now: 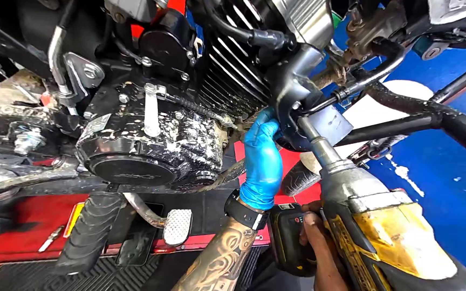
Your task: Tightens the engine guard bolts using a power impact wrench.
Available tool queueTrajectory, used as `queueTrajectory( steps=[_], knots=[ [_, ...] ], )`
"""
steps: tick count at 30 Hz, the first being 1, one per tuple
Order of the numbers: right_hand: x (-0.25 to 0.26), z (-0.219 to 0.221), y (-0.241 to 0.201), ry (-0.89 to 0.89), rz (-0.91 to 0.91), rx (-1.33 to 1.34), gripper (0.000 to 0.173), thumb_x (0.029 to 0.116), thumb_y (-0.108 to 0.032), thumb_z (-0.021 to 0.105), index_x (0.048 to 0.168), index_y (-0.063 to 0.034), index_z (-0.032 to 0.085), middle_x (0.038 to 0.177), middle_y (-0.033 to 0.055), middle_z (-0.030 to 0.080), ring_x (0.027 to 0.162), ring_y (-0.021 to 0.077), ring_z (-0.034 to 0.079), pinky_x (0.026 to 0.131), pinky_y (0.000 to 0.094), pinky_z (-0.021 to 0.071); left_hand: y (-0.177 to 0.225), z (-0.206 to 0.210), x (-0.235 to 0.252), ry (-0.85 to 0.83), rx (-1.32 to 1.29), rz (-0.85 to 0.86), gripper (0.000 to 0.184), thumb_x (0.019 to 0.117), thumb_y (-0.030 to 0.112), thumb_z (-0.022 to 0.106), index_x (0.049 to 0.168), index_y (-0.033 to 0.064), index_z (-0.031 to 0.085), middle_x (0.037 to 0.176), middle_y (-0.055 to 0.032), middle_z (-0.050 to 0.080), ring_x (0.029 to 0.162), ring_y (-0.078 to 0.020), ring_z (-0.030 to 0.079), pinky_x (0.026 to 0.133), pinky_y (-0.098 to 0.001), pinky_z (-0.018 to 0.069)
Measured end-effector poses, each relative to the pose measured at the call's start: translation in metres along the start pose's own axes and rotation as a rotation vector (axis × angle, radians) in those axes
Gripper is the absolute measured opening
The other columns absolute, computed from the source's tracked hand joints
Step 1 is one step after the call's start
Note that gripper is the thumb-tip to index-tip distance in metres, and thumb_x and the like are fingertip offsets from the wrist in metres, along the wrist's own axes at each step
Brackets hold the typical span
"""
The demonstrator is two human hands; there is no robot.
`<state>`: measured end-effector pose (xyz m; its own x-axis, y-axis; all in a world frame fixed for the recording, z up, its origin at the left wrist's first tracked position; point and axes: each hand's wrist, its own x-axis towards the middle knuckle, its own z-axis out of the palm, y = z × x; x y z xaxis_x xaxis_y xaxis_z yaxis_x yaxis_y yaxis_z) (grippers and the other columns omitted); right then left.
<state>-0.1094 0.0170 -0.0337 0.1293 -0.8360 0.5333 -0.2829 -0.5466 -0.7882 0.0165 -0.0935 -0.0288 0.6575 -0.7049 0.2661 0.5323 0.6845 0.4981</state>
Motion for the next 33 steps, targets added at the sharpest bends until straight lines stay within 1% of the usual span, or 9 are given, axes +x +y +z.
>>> queueTrajectory(
  steps=[5,11,14,20,24,28,30,31,33],
  knots=[
    [0.004,-0.004,-0.015,-0.07,-0.04,0.038,0.01,0.0963,-0.006,0.062,0.095,-0.0015,0.071,0.083,-0.009,0.071,0.079,-0.0046,0.066,0.078,0.0158,0.0572,0.003,0.0,0.0,-0.011,0.05,0.046,0.037,0.1036,0.008,0.034,0.116,-0.0046,0.067,0.119,-0.0139,0.068,0.109,-0.0205,0.066,0.098,-0.0408,0.055],
    [0.006,-0.008,-0.016,-0.075,-0.007,0.008,0.011,0.097,-0.008,0.063,0.099,-0.0018,0.072,0.085,-0.0079,0.072,0.079,-0.003,0.066,0.078,0.0175,0.0576,0.004,-0.001,-0.002,-0.023,0.064,0.049,0.038,0.105,0.01,0.034,0.121,-0.0045,0.065,0.123,-0.0138,0.067,0.114,-0.0203,0.065,0.102,-0.0403,0.0536],
    [0.011,-0.009,-0.009,-0.042,0.013,0.043,0.012,0.0933,-0.008,0.064,0.102,-0.0003,0.068,0.082,-0.0033,0.069,0.065,0.0028,0.063,0.063,0.0193,0.0571,0.003,0.001,-0.005,-0.02,0.076,0.029,0.038,0.1057,0.01,0.034,0.124,-0.0036,0.065,0.126,-0.0138,0.066,0.117,-0.0202,0.064,0.104,-0.0405,0.0523],
    [0.01,0.001,0.005,0.024,-0.004,0.042,0.016,0.0934,-0.016,0.069,0.097,0.0003,0.07,0.076,-0.0034,0.069,0.065,0.0034,0.065,0.065,0.0216,0.0591,0.009,0.002,-0.006,-0.013,0.18,-0.011,0.039,0.1075,0.012,0.035,0.131,-0.0006,0.064,0.131,-0.0122,0.066,0.121,-0.0196,0.063,0.107,-0.0411,0.0514],
    [0.004,0.011,0.019,0.054,-0.001,-0.001,0.033,0.0936,-0.022,0.071,0.106,0.0083,0.068,0.089,0.004,0.072,0.078,0.0035,0.068,0.075,0.0223,0.0599,0.032,0.011,-0.012,0.001,0.289,-0.081,0.039,0.1112,0.02,0.035,0.142,0.0047,0.056,0.138,-0.0094,0.061,0.125,-0.0192,0.061,0.109,-0.044,0.0504],
    [-0.004,0.023,0.046,0.068,0.027,0.056,0.043,0.0914,-0.02,0.076,0.123,0.0082,0.064,0.113,0.0126,0.074,0.108,0.0143,0.071,0.101,0.0335,0.0571,0.05,0.024,-0.018,0.054,0.375,-0.143,0.037,0.1119,0.02,0.035,0.14,0.0041,0.053,0.125,-0.0071,0.063,0.11,-0.0114,0.065,0.096,-0.0309,0.0565],
    [0.004,0.02,0.041,0.129,-0.032,0.269,0.041,0.0893,-0.016,0.077,0.119,0.0107,0.066,0.114,0.0131,0.074,0.109,0.0113,0.069,0.102,0.0299,0.0559,0.053,0.025,-0.02,0.051,0.411,-0.145,0.04,0.1101,0.021,0.033,0.141,0.0026,0.049,0.126,-0.0096,0.06,0.109,-0.0145,0.063,0.093,-0.0347,0.0562],
    [0.011,0.017,0.03,0.172,-0.07,0.345,0.042,0.0896,-0.021,0.074,0.116,0.0112,0.067,0.113,0.01,0.074,0.109,0.0035,0.067,0.101,0.023,0.0534,0.053,0.025,-0.02,0.046,0.419,-0.142,0.04,0.1092,0.022,0.034,0.141,0.0022,0.048,0.125,-0.0104,0.059,0.108,-0.0155,0.063,0.092,-0.0356,0.0562],
    [0.02,0.009,0.019,0.208,-0.111,0.365,0.037,0.0891,-0.019,0.072,0.11,0.0115,0.069,0.108,0.0091,0.075,0.105,-0.001,0.067,0.099,0.0183,0.053,0.05,0.022,-0.018,0.025,0.442,-0.14,0.035,0.1079,0.02,0.04,0.135,0.0022,0.052,0.118,-0.0109,0.061,0.101,-0.0174,0.065,0.086,-0.0366,0.0591]
  ],
)
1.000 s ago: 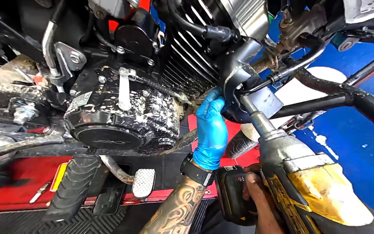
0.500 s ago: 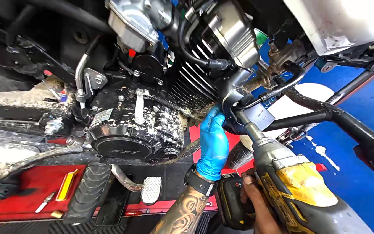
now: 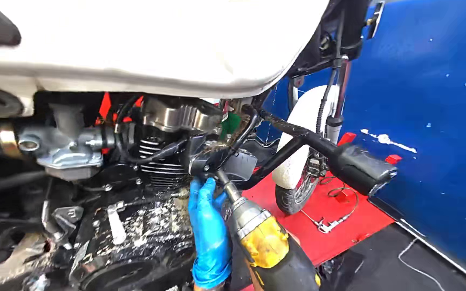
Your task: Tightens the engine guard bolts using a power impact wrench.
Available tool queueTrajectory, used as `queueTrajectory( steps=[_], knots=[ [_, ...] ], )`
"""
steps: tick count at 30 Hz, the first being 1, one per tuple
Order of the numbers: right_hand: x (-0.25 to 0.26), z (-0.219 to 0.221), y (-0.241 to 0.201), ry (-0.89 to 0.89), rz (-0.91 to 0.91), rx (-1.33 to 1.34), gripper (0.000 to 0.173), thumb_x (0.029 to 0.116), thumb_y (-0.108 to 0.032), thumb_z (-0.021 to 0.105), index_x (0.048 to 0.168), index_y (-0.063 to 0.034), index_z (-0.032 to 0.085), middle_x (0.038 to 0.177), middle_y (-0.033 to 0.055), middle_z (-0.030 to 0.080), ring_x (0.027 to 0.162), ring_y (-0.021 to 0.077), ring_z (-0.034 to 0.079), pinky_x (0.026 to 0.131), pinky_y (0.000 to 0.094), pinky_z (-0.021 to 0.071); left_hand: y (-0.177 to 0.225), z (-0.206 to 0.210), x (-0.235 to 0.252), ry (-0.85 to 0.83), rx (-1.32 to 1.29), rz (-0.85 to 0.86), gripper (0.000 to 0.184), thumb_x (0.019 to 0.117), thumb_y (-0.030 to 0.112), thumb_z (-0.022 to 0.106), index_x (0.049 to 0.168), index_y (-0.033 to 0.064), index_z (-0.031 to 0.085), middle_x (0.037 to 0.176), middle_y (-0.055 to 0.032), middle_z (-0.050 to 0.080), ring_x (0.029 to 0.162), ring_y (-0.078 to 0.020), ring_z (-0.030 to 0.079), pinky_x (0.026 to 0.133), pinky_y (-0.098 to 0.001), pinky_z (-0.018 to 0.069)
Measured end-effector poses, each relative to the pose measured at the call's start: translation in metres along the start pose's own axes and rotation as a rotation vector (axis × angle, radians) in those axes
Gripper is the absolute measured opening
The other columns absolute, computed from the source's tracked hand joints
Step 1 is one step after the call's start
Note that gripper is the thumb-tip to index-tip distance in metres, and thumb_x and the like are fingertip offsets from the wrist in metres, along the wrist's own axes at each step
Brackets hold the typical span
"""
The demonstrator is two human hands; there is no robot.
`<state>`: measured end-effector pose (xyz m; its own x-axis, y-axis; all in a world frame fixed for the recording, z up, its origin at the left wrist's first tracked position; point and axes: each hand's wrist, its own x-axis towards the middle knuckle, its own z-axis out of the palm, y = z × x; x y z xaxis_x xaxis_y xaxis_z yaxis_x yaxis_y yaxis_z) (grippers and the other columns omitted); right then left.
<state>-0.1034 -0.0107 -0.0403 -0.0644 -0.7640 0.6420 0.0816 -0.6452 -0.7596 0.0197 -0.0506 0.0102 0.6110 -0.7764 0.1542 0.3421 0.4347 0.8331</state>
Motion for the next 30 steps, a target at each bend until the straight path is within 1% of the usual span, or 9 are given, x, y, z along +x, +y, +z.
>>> queueTrajectory(
  steps=[2,4,7,10,15,20,24,28,30],
  knots=[
    [-0.004,-0.006,0.028,-0.014,-0.099,-0.046,0.043,0.0892,-0.026,0.075,0.112,0.0106,0.069,0.11,0.0144,0.074,0.107,0.0068,0.07,0.099,0.0245,0.0562,-0.001,0.0,0.003,0.007,0.069,-0.016,0.029,0.1056,0.014,0.049,0.131,0.0021,0.056,0.112,-0.0124,0.065,0.095,-0.0198,0.068,0.081,-0.0383,0.0614],
    [0.001,-0.008,0.031,-0.029,-0.122,-0.081,0.048,0.0859,-0.032,0.079,0.11,0.0083,0.071,0.109,0.0149,0.075,0.105,0.0096,0.071,0.097,0.0262,0.0578,0.004,0.0,0.004,0.01,0.135,-0.035,0.029,0.1037,0.011,0.054,0.131,0.0022,0.058,0.114,-0.0131,0.067,0.099,-0.0208,0.069,0.086,-0.0405,0.0614],
    [0.01,-0.008,0.018,-0.059,-0.159,-0.094,0.033,0.0862,-0.021,0.077,0.103,0.0076,0.072,0.098,0.0109,0.074,0.095,0.007,0.07,0.09,0.0199,0.0568,0.004,-0.004,-0.002,-0.018,0.168,-0.04,0.026,0.1038,0.017,0.057,0.128,0.007,0.062,0.112,-0.0089,0.07,0.099,-0.0187,0.07,0.086,-0.04,0.0613],
    [0.013,-0.005,0.003,-0.077,0.033,-0.27,0.022,0.0769,-0.014,0.08,0.094,-0.0009,0.074,0.085,0.0019,0.072,0.081,0.0046,0.069,0.08,0.0206,0.0575,0.003,-0.004,-0.006,-0.031,0.164,-0.042,0.025,0.1049,0.021,0.057,0.127,0.0092,0.062,0.11,-0.0068,0.071,0.095,-0.017,0.071,0.082,-0.0365,0.0617],
    [0.011,-0.02,0.017,-0.17,-0.049,-0.201,0.026,0.0856,-0.021,0.076,0.105,-0.0041,0.07,0.089,0.0012,0.071,0.084,0.0066,0.068,0.076,0.0247,0.0594,0.007,0.005,-0.007,0.027,0.135,-0.067,0.024,0.104,0.02,0.059,0.125,0.0075,0.06,0.105,-0.0079,0.07,0.089,-0.0176,0.071,0.077,-0.0364,0.0627],
    [0.041,-0.018,-0.052,-0.266,0.113,-0.219,0.022,0.083,-0.01,0.075,0.101,0.0023,0.071,0.089,0.0021,0.073,0.086,0.004,0.069,0.079,0.0181,0.0558,0.01,0.007,-0.01,0.066,0.085,-0.077,0.036,0.1035,0.019,0.062,0.138,0.0084,0.056,0.111,-0.0072,0.071,0.094,-0.0166,0.072,0.082,-0.035,0.0623],
    [0.025,-0.016,-0.017,-0.217,-0.071,-0.183,0.032,0.0803,-0.022,0.077,0.104,-0.0012,0.07,0.091,0.0014,0.071,0.087,0.0054,0.068,0.078,0.0202,0.0571,0.01,0.007,-0.011,0.096,0.012,-0.098,0.04,0.1027,0.017,0.063,0.14,0.0077,0.053,0.117,-0.0088,0.071,0.1,-0.019,0.073,0.088,-0.036,0.0625],
    [0.021,-0.015,-0.014,-0.202,-0.027,-0.154,0.031,0.0796,-0.021,0.076,0.105,-0.0035,0.07,0.09,-0.0008,0.07,0.086,0.0035,0.068,0.076,0.0198,0.0577,0.011,0.005,-0.009,0.09,0.019,-0.109,0.037,0.1023,0.017,0.064,0.137,0.0072,0.056,0.116,-0.0088,0.071,0.1,-0.0184,0.073,0.088,-0.0355,0.062],
    [0.016,-0.015,0.001,-0.198,0.005,-0.211,0.024,0.0832,-0.024,0.077,0.1,-0.0079,0.071,0.083,-0.0017,0.069,0.075,0.0056,0.067,0.066,0.0252,0.0592,0.01,0.004,-0.008,0.077,0.024,-0.094,0.035,0.1021,0.018,0.064,0.134,0.0061,0.057,0.112,-0.0099,0.072,0.097,-0.0192,0.073,0.087,-0.0366,0.0627]
  ],
)
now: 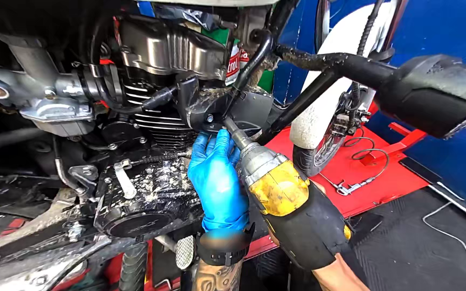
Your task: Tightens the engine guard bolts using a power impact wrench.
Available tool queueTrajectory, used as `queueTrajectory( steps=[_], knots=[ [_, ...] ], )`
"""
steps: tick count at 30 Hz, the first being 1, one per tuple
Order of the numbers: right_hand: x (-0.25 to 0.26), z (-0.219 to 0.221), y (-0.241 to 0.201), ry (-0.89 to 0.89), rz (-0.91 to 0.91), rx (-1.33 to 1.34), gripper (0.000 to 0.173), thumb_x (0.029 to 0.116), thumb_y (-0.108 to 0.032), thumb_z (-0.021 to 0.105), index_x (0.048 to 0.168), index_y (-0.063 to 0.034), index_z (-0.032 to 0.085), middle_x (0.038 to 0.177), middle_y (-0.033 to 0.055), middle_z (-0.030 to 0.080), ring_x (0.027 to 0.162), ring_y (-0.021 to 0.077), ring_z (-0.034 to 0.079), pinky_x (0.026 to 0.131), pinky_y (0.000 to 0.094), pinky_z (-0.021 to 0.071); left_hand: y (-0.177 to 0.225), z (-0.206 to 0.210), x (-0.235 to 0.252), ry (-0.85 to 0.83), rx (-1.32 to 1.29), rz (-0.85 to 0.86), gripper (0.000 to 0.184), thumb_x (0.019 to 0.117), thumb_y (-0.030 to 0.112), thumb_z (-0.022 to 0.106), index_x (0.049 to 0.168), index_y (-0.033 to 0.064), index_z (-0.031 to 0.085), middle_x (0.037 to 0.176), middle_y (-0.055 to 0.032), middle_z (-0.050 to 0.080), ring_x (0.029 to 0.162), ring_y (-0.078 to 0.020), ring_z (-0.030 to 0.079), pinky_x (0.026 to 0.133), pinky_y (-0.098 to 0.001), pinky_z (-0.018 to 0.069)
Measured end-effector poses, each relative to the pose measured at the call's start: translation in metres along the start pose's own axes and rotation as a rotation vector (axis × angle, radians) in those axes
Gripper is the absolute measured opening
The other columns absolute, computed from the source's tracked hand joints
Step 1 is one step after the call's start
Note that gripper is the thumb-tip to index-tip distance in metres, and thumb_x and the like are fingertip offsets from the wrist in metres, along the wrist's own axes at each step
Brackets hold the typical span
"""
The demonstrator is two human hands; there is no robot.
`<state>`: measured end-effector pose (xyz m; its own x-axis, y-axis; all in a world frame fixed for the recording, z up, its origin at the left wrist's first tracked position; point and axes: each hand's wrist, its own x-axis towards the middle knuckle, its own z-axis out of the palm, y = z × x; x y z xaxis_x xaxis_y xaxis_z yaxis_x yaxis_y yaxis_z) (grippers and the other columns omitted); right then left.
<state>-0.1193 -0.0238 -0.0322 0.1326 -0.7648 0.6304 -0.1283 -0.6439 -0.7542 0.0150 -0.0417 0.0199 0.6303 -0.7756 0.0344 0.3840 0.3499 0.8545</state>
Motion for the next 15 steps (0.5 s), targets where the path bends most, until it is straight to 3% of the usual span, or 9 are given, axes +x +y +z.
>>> queueTrajectory(
  steps=[2,6,9,12,15],
  knots=[
    [-0.003,0.001,0.006,-0.01,0.021,-0.012,0.022,0.0845,-0.025,0.078,0.1,-0.0094,0.073,0.082,-0.0014,0.069,0.073,0.0072,0.067,0.066,0.0285,0.0601,-0.001,-0.001,0.001,-0.008,-0.002,0.006,0.034,0.1021,0.018,0.064,0.133,0.0058,0.057,0.111,-0.0106,0.072,0.097,-0.0203,0.073,0.086,-0.0374,0.063],
    [0.008,-0.005,-0.022,-0.01,-0.026,-0.115,0.03,0.0796,-0.027,0.074,0.1,-0.0065,0.07,0.085,-0.0016,0.068,0.079,0.0044,0.066,0.068,0.0222,0.0564,0.002,-0.003,0.003,-0.009,0.045,-0.006,0.035,0.102,0.018,0.064,0.135,0.0085,0.057,0.115,-0.0074,0.071,0.099,-0.0169,0.073,0.087,-0.0345,0.062],
    [0.018,-0.011,-0.035,-0.049,-0.029,-0.283,0.036,0.079,-0.027,0.074,0.104,-0.0016,0.072,0.088,0.0059,0.07,0.079,0.0145,0.069,0.066,0.0306,0.0562,0.0,-0.005,0.003,-0.012,0.11,0.023,0.033,0.1019,0.019,0.065,0.133,0.0095,0.06,0.113,-0.0038,0.072,0.098,-0.0121,0.072,0.086,-0.0305,0.0611],
    [0.02,-0.014,-0.034,-0.07,-0.04,-0.296,0.037,0.0764,-0.028,0.074,0.105,-0.0035,0.072,0.089,0.0046,0.07,0.08,0.0144,0.069,0.066,0.0307,0.0565,-0.001,-0.008,0.005,-0.02,0.143,0.054,0.032,0.1015,0.02,0.066,0.13,0.0072,0.061,0.109,-0.0053,0.073,0.095,-0.0139,0.073,0.085,-0.0325,0.0622],
    [0.014,-0.013,-0.021,-0.073,-0.059,-0.266,0.034,0.08,-0.03,0.075,0.105,-0.0082,0.07,0.088,0.0006,0.068,0.079,0.0105,0.068,0.064,0.0311,0.058,0.003,-0.023,0.01,0.051,0.326,0.28,0.037,0.0968,0.024,0.073,0.127,0.005,0.063,0.107,-0.0052,0.074,0.092,-0.0164,0.076,0.083,-0.0364,0.0663]
  ],
)
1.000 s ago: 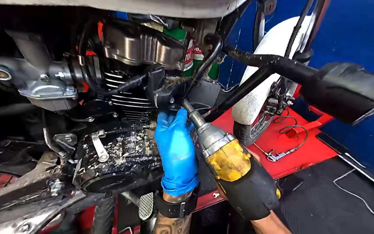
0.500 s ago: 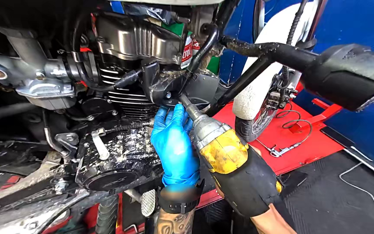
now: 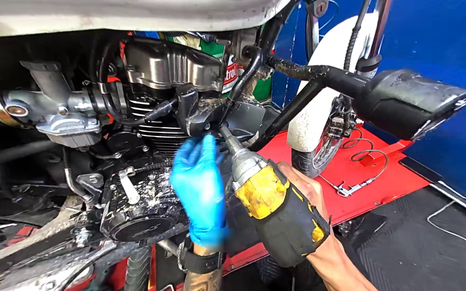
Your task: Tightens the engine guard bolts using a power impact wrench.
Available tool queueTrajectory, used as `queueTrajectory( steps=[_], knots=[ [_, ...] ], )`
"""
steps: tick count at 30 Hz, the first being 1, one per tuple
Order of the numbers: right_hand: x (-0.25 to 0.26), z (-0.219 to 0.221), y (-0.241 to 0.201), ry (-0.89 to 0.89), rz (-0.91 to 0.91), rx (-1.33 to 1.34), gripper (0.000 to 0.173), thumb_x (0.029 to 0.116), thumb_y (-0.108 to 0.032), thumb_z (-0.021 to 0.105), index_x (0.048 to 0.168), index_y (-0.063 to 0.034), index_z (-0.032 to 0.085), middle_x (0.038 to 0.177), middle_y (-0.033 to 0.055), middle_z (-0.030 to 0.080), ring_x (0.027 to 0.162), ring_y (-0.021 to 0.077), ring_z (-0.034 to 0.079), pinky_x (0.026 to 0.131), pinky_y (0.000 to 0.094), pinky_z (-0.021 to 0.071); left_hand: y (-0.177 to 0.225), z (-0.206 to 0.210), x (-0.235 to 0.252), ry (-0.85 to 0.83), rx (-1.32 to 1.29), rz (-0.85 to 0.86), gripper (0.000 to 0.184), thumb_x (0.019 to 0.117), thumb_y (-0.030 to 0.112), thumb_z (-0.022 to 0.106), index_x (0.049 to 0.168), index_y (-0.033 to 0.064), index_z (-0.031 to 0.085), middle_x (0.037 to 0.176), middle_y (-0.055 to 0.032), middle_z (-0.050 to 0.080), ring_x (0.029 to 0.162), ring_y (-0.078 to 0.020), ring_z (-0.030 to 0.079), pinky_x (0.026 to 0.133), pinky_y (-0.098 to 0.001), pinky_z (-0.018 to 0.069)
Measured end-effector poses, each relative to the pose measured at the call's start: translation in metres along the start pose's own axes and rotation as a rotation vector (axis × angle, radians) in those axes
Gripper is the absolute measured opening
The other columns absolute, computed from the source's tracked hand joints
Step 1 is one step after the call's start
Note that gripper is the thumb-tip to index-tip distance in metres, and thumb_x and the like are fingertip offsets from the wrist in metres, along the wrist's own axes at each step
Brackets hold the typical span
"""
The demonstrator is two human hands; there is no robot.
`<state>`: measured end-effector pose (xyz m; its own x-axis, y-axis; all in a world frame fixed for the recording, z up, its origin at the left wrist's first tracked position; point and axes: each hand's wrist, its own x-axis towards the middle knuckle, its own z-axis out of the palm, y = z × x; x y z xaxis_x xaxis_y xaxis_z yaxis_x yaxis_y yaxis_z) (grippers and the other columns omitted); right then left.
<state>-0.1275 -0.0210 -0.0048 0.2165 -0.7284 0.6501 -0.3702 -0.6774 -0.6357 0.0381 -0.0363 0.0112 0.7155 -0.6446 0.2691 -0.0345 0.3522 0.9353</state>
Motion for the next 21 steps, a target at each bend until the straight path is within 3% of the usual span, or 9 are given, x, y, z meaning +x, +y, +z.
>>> queueTrajectory(
  steps=[2,4,5,9,12,16,21],
  knots=[
    [-0.007,0.011,0.015,0.059,-0.063,-0.008,0.037,0.08,-0.037,0.074,0.106,-0.012,0.069,0.089,-0.0026,0.066,0.077,0.0055,0.065,0.062,0.0278,0.0565,0.005,-0.014,0.01,0.075,0.214,0.203,0.048,0.0939,0.03,0.077,0.132,0.007,0.059,0.114,-0.0049,0.072,0.095,-0.0167,0.075,0.083,-0.0375,0.0662],
    [-0.011,0.016,0.019,0.09,-0.088,-0.016,0.041,0.0796,-0.04,0.074,0.108,-0.011,0.068,0.091,-0.0005,0.066,0.077,0.0069,0.065,0.062,0.0292,0.0557,0.016,-0.024,0.021,0.058,0.464,0.348,0.055,0.0959,0.037,0.073,0.139,0.0091,0.054,0.123,-0.0036,0.07,0.099,-0.0123,0.072,0.087,-0.0338,0.0611],
    [-0.012,0.016,0.019,0.091,-0.085,-0.027,0.042,0.0791,-0.041,0.074,0.108,-0.011,0.068,0.091,-0.0002,0.066,0.077,0.0073,0.065,0.061,0.0298,0.0557,0.022,-0.025,0.027,0.056,0.572,0.385,0.052,0.0959,0.041,0.072,0.136,0.0108,0.058,0.121,-0.0017,0.071,0.098,-0.0093,0.071,0.088,-0.0319,0.0593],
    [-0.013,0.02,0.016,0.088,-0.029,-0.008,0.04,0.0752,-0.039,0.076,0.105,-0.0128,0.068,0.089,-0.0016,0.065,0.076,0.0076,0.065,0.059,0.0309,0.0555,0.036,-0.025,0.039,0.055,0.749,0.386,0.035,0.0959,0.045,0.07,0.119,0.0179,0.069,0.104,0.0053,0.076,0.09,-0.0037,0.071,0.084,-0.0323,0.0569],
    [-0.015,0.025,0.017,0.114,-0.042,0.049,0.043,0.0761,-0.038,0.077,0.108,-0.0111,0.069,0.094,-0.0005,0.068,0.083,0.0077,0.067,0.066,0.0309,0.058,0.033,-0.03,0.032,0.005,0.653,0.361,0.036,0.097,0.04,0.071,0.123,0.0155,0.067,0.103,0.003,0.076,0.087,-0.0066,0.074,0.081,-0.0319,0.0616],
    [-0.017,0.029,0.018,0.132,-0.031,0.047,0.044,0.0753,-0.04,0.077,0.108,-0.0121,0.068,0.094,-0.0009,0.068,0.082,0.0088,0.067,0.065,0.0334,0.0578,0.034,-0.04,0.019,-0.054,0.686,0.375,0.044,0.0951,0.045,0.072,0.128,0.0163,0.067,0.103,-0.0035,0.075,0.084,-0.0156,0.071,0.076,-0.0395,0.0575],
    [-0.015,0.027,0.017,0.129,-0.012,-0.012,0.04,0.0765,-0.041,0.075,0.103,-0.0131,0.068,0.087,-0.0013,0.065,0.074,0.0101,0.065,0.056,0.0347,0.0547,0.043,-0.025,0.043,-0.037,0.808,0.338,0.05,0.0923,0.058,0.069,0.121,0.0184,0.073,0.1,0.0028,0.075,0.083,-0.0086,0.068,0.078,-0.0386,0.0556]
  ],
)
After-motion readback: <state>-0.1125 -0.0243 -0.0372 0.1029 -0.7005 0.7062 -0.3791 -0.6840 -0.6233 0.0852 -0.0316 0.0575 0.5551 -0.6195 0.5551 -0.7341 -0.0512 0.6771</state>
